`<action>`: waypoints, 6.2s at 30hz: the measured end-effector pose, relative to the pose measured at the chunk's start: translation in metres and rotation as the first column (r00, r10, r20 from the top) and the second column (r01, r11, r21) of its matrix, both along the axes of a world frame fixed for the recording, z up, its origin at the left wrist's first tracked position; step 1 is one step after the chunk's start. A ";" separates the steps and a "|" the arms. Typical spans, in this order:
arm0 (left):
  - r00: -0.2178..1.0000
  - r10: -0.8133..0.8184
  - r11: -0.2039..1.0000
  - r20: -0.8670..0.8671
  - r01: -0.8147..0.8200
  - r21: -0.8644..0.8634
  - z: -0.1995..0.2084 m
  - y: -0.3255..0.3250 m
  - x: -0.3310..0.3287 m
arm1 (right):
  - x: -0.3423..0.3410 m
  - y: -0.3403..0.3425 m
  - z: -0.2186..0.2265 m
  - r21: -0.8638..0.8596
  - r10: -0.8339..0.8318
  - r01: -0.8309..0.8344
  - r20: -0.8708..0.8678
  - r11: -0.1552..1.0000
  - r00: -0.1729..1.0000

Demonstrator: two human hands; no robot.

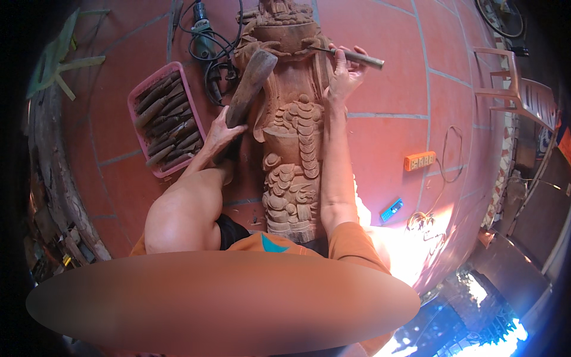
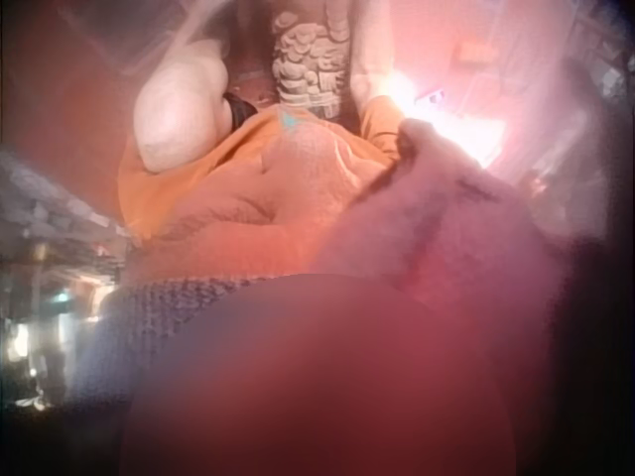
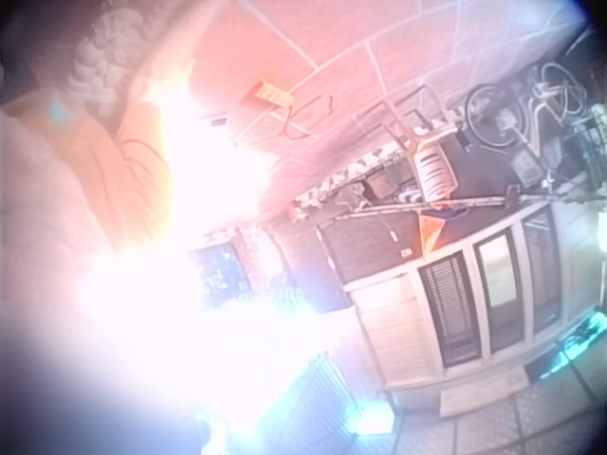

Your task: The person carves a wooden sculpture using a chisel and mallet, shaping intricate details on the upper portion of the piece. They repeatedly strike the chisel to remove wood shavings and refine the surface.

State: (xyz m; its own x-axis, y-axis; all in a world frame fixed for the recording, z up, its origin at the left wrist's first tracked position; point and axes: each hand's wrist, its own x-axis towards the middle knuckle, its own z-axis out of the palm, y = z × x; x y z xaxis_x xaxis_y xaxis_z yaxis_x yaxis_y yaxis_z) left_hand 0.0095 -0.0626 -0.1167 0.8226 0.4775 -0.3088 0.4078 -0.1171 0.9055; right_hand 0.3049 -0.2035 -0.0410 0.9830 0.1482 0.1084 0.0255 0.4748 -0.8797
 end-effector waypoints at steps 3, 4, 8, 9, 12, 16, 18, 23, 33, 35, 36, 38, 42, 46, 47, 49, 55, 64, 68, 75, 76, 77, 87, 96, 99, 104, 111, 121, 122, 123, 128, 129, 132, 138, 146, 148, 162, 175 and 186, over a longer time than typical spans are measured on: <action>1.000 0.008 1.000 0.013 -0.008 -0.005 -0.002 -0.001 0.000 | 0.015 0.005 0.012 -0.094 0.088 -0.077 0.126 0.993 0.988; 1.000 0.004 1.000 -0.002 -0.004 -0.005 -0.002 -0.001 0.000 | 0.023 0.009 0.017 -0.169 0.137 -0.106 0.179 0.980 0.974; 1.000 0.008 1.000 0.004 -0.008 0.025 0.002 -0.002 0.001 | 0.047 0.022 0.026 -0.371 0.328 -0.215 0.277 0.904 0.903; 1.000 0.002 1.000 -0.011 -0.002 0.015 0.003 -0.001 0.001 | 0.050 0.025 0.026 -0.414 0.366 -0.228 0.293 0.881 0.883; 0.999 -0.015 1.000 -0.051 0.015 -0.007 0.008 0.000 0.002 | 0.057 0.034 0.025 -0.513 0.428 -0.217 0.337 0.831 0.839; 0.997 -0.015 0.999 -0.080 0.012 -0.043 0.012 0.000 0.002 | 0.058 0.043 0.024 -0.593 0.495 -0.214 0.362 0.776 0.790; 0.997 -0.012 0.998 -0.082 0.007 -0.063 0.013 0.000 0.002 | 0.058 0.045 0.027 -0.630 0.521 -0.203 0.373 0.750 0.768; 0.997 -0.009 0.997 -0.081 0.003 -0.075 0.013 0.001 0.002 | 0.059 0.046 0.032 -0.666 0.581 -0.239 0.354 0.707 0.733; 1.000 0.006 0.999 -0.025 -0.007 -0.034 0.006 -0.001 0.000 | 0.052 0.045 0.038 -0.693 0.537 -0.223 0.276 0.686 0.797; 0.999 -0.002 0.997 -0.040 -0.001 -0.079 0.003 0.000 0.000 | 0.038 0.041 0.037 -0.646 0.523 -0.214 0.333 0.733 0.785; 0.999 -0.006 0.998 -0.040 0.003 -0.061 0.002 0.000 0.000 | 0.030 0.039 0.035 -0.624 0.514 -0.210 0.358 0.753 0.779; 0.998 -0.019 0.999 -0.058 0.016 -0.047 0.001 0.001 -0.001 | 0.014 0.032 0.031 -0.570 0.461 -0.222 0.317 0.791 0.829; 1.000 -0.010 1.000 0.023 0.010 0.023 0.000 0.000 -0.001 | -0.008 0.030 0.020 -0.483 0.376 -0.189 0.325 0.855 0.868; 1.000 0.009 1.000 -0.022 -0.009 0.004 0.001 -0.002 -0.002 | -0.019 0.032 0.014 -0.369 0.337 -0.256 0.172 0.893 0.926; 0.999 0.011 1.000 -0.036 -0.011 -0.005 0.001 -0.002 -0.002 | -0.018 0.032 0.016 -0.375 0.340 -0.229 0.263 0.898 0.903; 1.000 0.017 1.000 -0.003 -0.017 0.010 0.001 -0.002 -0.002 | -0.006 0.031 0.022 -0.443 0.312 -0.142 0.338 0.885 0.888; 0.999 -0.007 1.000 0.048 0.006 0.012 -0.008 -0.002 0.001 | 0.037 0.031 0.033 -0.418 0.434 -0.274 0.356 0.866 0.828; 0.999 0.023 0.997 0.025 -0.024 0.079 -0.018 -0.007 -0.001 | -0.008 0.031 0.003 -0.320 0.347 -0.264 0.238 0.910 0.907; 0.999 0.017 0.995 0.032 -0.020 0.093 -0.020 -0.007 -0.001 | -0.021 0.027 0.011 -0.318 0.348 -0.269 0.227 0.909 0.910; 0.994 0.023 0.994 0.103 -0.034 0.103 -0.017 -0.007 -0.003 | -0.016 0.032 0.011 -0.411 0.333 -0.183 0.331 0.893 0.883; 0.996 0.018 0.996 0.089 -0.025 0.087 -0.017 -0.007 -0.004 | -0.008 0.031 0.012 -0.514 0.321 -0.062 0.433 0.856 0.843; 0.999 0.021 0.991 0.048 -0.027 0.131 -0.015 -0.007 -0.004 | -0.003 0.027 0.012 -0.487 0.293 -0.114 0.308 0.866 0.905; 1.000 0.000 1.000 -0.003 0.000 0.000 -0.008 -0.001 -0.001 | 0.040 0.025 0.030 -0.414 0.388 -0.240 0.324 0.878 0.863; 0.999 0.016 0.983 0.050 -0.007 -0.181 0.003 -0.001 -0.002 | 0.062 0.048 0.020 -0.558 0.555 -0.333 0.290 0.760 0.780; 1.000 0.010 0.989 0.017 -0.007 -0.149 0.011 0.000 -0.001 | 0.063 0.051 0.020 -0.622 0.579 -0.323 0.264 0.714 0.772; 0.998 -0.022 0.999 -0.067 0.019 -0.048 0.029 0.008 -0.001 | 0.060 0.054 0.024 -0.672 0.608 -0.297 0.286 0.678 0.741; 0.996 0.039 0.993 0.078 -0.030 -0.114 0.099 0.026 0.017 | 0.065 0.057 0.034 -0.822 0.676 -0.129 0.355 0.555 0.646; 0.887 0.006 0.983 0.462 -0.089 0.158 0.169 0.055 0.077 | 0.068 0.059 0.034 -0.864 0.739 -0.217 0.231 0.455 0.632; 0.927 -0.029 0.997 0.373 0.003 0.071 0.171 0.059 0.080 | 0.067 0.061 0.036 -0.869 0.730 -0.198 0.235 0.454 0.642; 0.955 -0.075 0.996 0.285 0.086 -0.025 0.173 0.066 0.082 | 0.065 0.061 0.038 -0.874 0.721 -0.177 0.240 0.452 0.650; 0.978 -0.119 0.991 0.174 0.128 -0.044 0.194 0.081 0.077 | 0.055 0.061 0.048 -0.907 0.718 -0.115 0.239 0.406 0.653; 0.966 -0.111 0.993 0.235 0.117 -0.014 0.202 0.084 0.076 | 0.055 0.061 0.049 -0.904 0.721 -0.121 0.241 0.410 0.649; 0.917 -0.081 0.997 0.390 0.066 0.051 0.226 0.085 0.075 | 0.054 0.062 0.050 -0.915 0.730 -0.069 0.271 0.398 0.627; 0.949 -0.218 0.972 0.227 0.189 0.140 0.251 0.098 0.093 | 0.057 0.061 0.046 -0.896 0.731 -0.094 0.288 0.433 0.619; 0.951 -0.270 0.962 0.152 0.259 0.090 0.237 0.093 0.097 | 0.058 0.062 0.046 -0.895 0.733 -0.063 0.321 0.443 0.600; 0.946 -0.172 0.977 0.274 0.130 0.167 0.233 0.085 0.096 | 0.056 0.060 0.048 -0.905 0.734 -0.109 0.259 0.412 0.628; 0.883 -0.125 0.960 0.452 -0.006 0.279 0.219 0.082 0.103 | 0.059 0.061 0.042 -0.887 0.732 -0.151 0.253 0.437 0.632; 0.966 -0.152 0.987 0.208 0.138 0.082 0.211 0.094 0.098 | 0.096 0.048 -0.001 -0.533 0.560 -0.400 0.176 0.746 0.810; 0.961 -0.209 0.964 0.183 0.171 0.204 0.247 0.086 0.107 | 0.089 0.045 0.004 -0.578 0.610 -0.395 0.235 0.713 0.757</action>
State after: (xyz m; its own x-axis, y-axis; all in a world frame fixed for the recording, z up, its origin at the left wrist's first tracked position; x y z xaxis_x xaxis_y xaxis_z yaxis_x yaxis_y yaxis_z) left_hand 0.1166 0.0236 0.1298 0.9395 0.3392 -0.0485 0.1730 -0.3473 0.9217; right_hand 0.3939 -0.1589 -0.0370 0.6290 0.7426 0.2299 0.2893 0.0509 -0.9559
